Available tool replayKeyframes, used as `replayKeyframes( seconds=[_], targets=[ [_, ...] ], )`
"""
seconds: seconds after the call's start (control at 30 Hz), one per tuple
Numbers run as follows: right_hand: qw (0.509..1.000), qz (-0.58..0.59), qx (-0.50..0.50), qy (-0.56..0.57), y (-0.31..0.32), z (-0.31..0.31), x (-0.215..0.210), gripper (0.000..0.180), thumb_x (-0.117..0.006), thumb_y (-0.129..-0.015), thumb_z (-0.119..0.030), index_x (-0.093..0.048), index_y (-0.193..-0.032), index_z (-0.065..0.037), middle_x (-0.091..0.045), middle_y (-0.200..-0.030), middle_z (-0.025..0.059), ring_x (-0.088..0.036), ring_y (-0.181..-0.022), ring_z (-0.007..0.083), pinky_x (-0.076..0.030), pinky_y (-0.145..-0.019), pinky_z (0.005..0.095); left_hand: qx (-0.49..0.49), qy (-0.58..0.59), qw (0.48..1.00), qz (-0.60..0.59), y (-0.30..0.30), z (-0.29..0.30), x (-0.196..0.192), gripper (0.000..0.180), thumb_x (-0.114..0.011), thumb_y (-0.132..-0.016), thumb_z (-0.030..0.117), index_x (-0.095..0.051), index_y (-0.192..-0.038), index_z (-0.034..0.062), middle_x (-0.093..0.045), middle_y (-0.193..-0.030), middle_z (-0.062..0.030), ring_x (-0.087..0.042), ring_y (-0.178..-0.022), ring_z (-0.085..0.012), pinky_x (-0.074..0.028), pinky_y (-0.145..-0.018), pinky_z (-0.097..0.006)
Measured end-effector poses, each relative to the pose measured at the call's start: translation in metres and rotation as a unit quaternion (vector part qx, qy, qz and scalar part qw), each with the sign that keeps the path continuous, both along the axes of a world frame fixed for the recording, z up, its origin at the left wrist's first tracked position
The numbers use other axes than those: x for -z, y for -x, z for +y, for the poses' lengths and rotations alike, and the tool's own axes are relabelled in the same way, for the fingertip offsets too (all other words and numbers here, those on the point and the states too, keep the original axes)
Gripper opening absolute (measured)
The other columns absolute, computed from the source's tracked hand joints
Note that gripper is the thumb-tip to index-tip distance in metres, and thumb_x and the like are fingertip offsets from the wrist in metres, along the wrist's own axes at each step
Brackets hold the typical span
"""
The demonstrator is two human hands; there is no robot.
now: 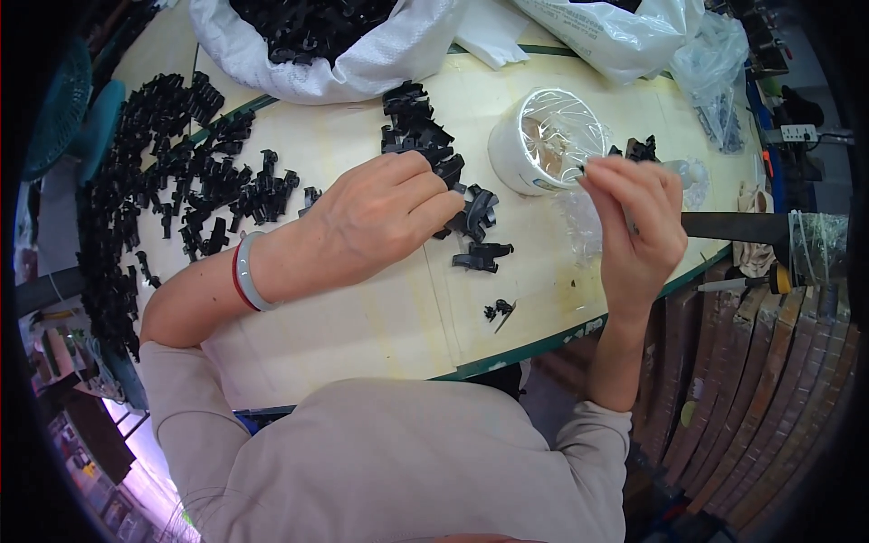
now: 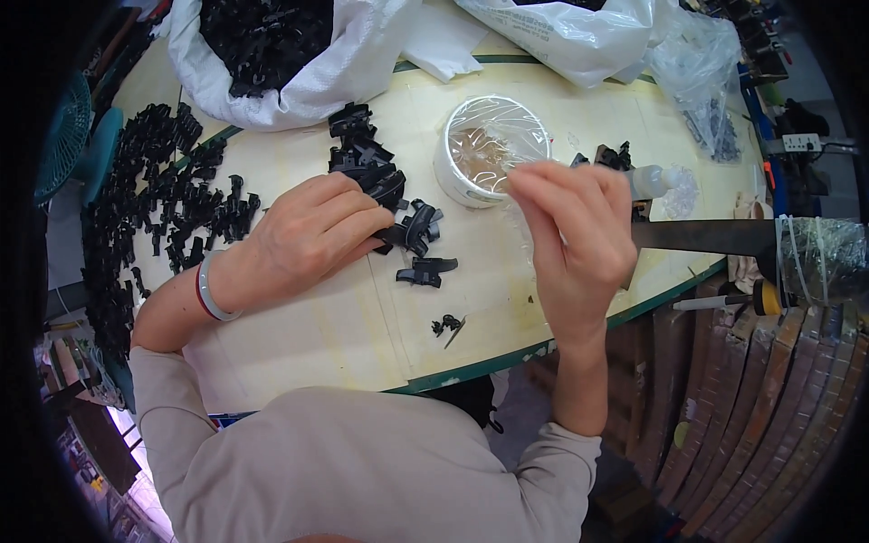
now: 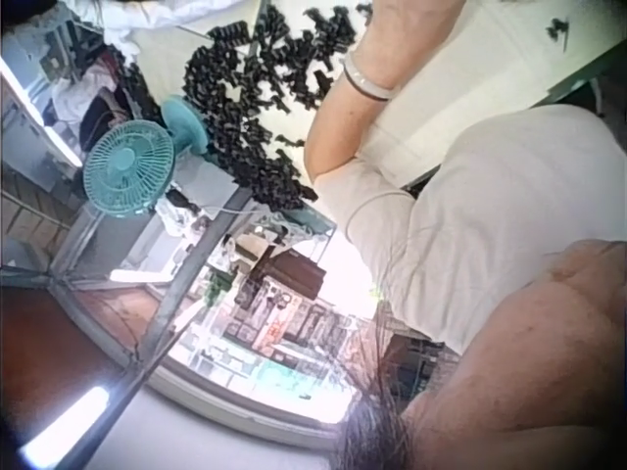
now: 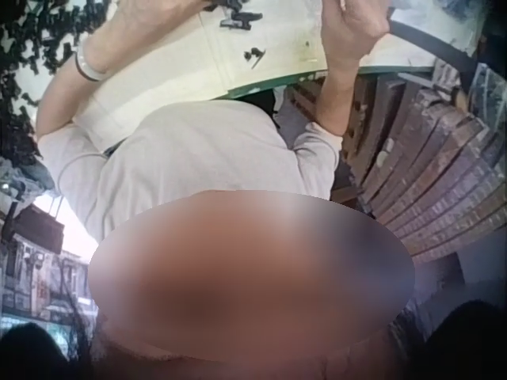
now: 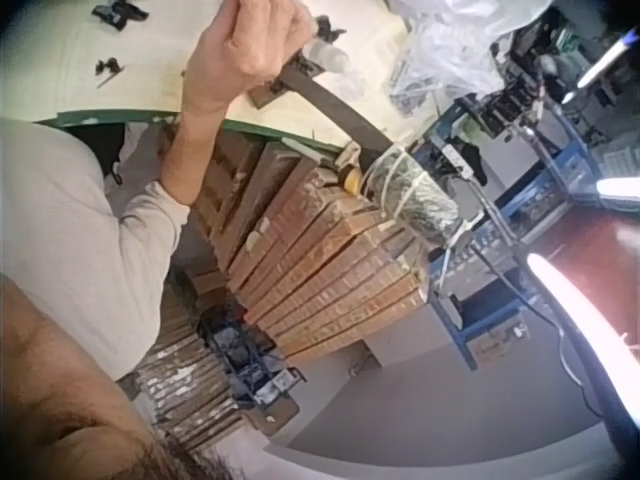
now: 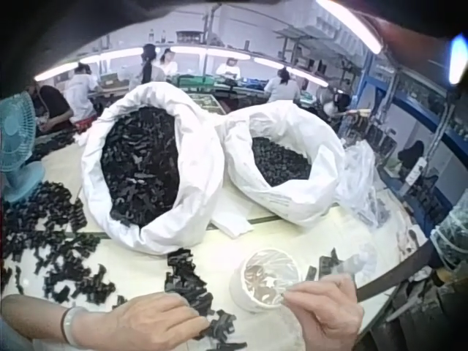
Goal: The person assembles small black plastic components by hand, joining parts together at a workbench.
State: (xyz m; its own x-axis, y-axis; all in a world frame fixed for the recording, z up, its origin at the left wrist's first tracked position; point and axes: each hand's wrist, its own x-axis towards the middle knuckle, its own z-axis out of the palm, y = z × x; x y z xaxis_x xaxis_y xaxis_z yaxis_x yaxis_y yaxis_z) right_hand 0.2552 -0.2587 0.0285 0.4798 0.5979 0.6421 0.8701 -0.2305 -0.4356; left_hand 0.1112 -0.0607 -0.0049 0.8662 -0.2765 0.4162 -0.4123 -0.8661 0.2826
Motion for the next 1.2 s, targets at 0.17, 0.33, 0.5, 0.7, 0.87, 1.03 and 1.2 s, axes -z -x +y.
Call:
replayKeyframes(
  seconds=[0.17, 0.33, 0.5, 0.7, 0.87, 1.03, 1.2],
  targets=[
    [0.996, -0.023, -0.024, 0.081, -0.02, 0.018, -0.002, 0.016, -0.07, -0.065, 0.0, -0.066, -0.079, -0.006, -0.064, -0.08, 0.0022, -0.051, -0.072, 0.0201, -0.044, -0.064, 0.0274, 0.004, 0.064, 0.998, 0.002, 0.012, 0.0, -0.003, 0.027, -0.068, -0.057, 0.001, -0.059, -0.083, 0.0001, -0.056, -0.08, -0.0073, -0.054, -0.071, -0.0216, -0.046, -0.059, -0.03],
    [0.99, -0.041, -0.031, 0.13, -0.021, 0.024, -0.01, 0.016, -0.069, -0.063, 0.002, -0.066, -0.078, -0.005, -0.064, -0.078, 0.0017, -0.052, -0.072, 0.0194, -0.044, -0.064, 0.0275, -0.002, 0.044, 0.999, 0.012, 0.034, -0.008, 0.009, 0.012, -0.062, -0.064, 0.005, -0.057, -0.074, 0.0025, -0.051, -0.073, -0.005, -0.05, -0.068, -0.0185, -0.044, -0.057, -0.028],
    [0.992, -0.045, -0.038, 0.11, -0.007, 0.014, -0.024, 0.019, -0.07, -0.062, 0.004, -0.065, -0.079, -0.002, -0.064, -0.078, 0.0039, -0.05, -0.071, 0.0191, -0.042, -0.064, 0.0273, -0.092, 0.15, 0.984, 0.004, 0.04, 0.002, -0.003, 0.027, -0.075, -0.063, 0.011, -0.061, -0.084, 0.0027, -0.055, -0.077, -0.0065, -0.053, -0.068, -0.0214, -0.043, -0.056, -0.029],
    [0.991, 0.081, -0.076, 0.074, 0.031, -0.007, -0.017, 0.023, -0.07, -0.058, 0.007, -0.066, -0.079, -0.001, -0.065, -0.079, 0.0075, -0.053, -0.072, 0.0207, -0.042, -0.068, 0.0277, -0.072, 0.163, 0.98, 0.087, 0.038, -0.012, 0.009, 0.03, -0.076, -0.06, 0.012, -0.061, -0.085, 0.0059, -0.051, -0.086, -0.0044, -0.05, -0.075, -0.0194, -0.044, -0.061, -0.028],
    [0.923, 0.359, -0.121, -0.071, 0.052, -0.023, 0.017, 0.024, -0.067, -0.058, 0.015, -0.065, -0.079, 0.003, -0.064, -0.081, 0.0131, -0.057, -0.074, 0.0189, -0.045, -0.065, 0.0262, -0.035, 0.215, 0.971, 0.099, 0.045, -0.016, 0.013, 0.023, -0.073, -0.065, 0.006, -0.06, -0.083, 0.0054, -0.055, -0.087, -0.0058, -0.054, -0.076, -0.0197, -0.046, -0.061, -0.025],
    [0.873, 0.457, -0.118, -0.122, 0.063, -0.026, 0.025, 0.022, -0.064, -0.063, 0.019, -0.065, -0.08, 0.005, -0.064, -0.081, 0.0167, -0.061, -0.074, 0.0179, -0.05, -0.062, 0.023, -0.013, 0.391, 0.876, 0.283, 0.05, -0.013, -0.009, 0.014, -0.066, -0.073, 0.0, -0.061, -0.086, 0.0034, -0.057, -0.089, -0.0063, -0.057, -0.077, -0.0141, -0.047, -0.061, -0.024],
    [0.92, 0.363, -0.127, -0.069, 0.07, -0.015, 0.022, 0.02, -0.066, -0.064, 0.017, -0.064, -0.081, 0.005, -0.064, -0.082, 0.0169, -0.062, -0.071, 0.0176, -0.051, -0.06, 0.0232, 0.02, 0.54, 0.762, 0.357, 0.051, -0.012, 0.005, 0.021, -0.06, -0.079, -0.002, -0.058, -0.1, 0.0021, -0.056, -0.092, -0.0045, -0.059, -0.077, -0.0096, -0.049, -0.06, -0.024]
  ],
)
